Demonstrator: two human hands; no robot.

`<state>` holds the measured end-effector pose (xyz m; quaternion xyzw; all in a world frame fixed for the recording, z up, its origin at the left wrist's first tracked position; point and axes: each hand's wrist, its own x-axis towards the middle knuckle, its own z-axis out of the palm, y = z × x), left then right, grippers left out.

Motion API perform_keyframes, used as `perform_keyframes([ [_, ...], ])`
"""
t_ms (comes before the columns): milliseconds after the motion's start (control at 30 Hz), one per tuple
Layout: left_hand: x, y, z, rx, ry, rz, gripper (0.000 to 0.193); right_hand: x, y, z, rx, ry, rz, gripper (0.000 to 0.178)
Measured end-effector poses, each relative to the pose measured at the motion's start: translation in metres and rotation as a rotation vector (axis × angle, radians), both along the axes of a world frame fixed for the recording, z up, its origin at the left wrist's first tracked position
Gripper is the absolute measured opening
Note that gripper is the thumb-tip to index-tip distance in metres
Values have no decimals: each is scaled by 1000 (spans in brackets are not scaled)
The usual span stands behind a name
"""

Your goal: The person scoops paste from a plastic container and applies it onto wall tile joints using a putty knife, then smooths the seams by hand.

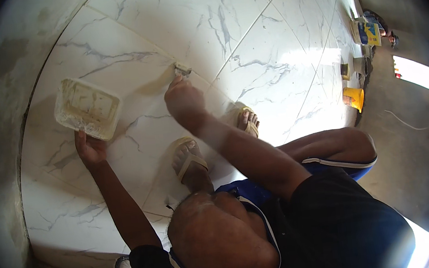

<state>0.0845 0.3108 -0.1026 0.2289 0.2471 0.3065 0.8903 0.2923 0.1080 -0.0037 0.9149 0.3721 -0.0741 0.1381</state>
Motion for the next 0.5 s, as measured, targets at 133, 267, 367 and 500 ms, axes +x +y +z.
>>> perform_keyframes([
  [133,-10,4,-7,-34,20,-9,73,-27,7,22,-14,113,37,39],
  [267,-15,3,-7,-11,30,8,72,-10,-5,49,76,290,-26,22],
  [367,-16,6,-14,-10,110,23,72,34,-4,57,92,252,-80,18],
  [500,-6,4,-12,-3,40,6,74,43,-12,6,31,147,-40,16],
])
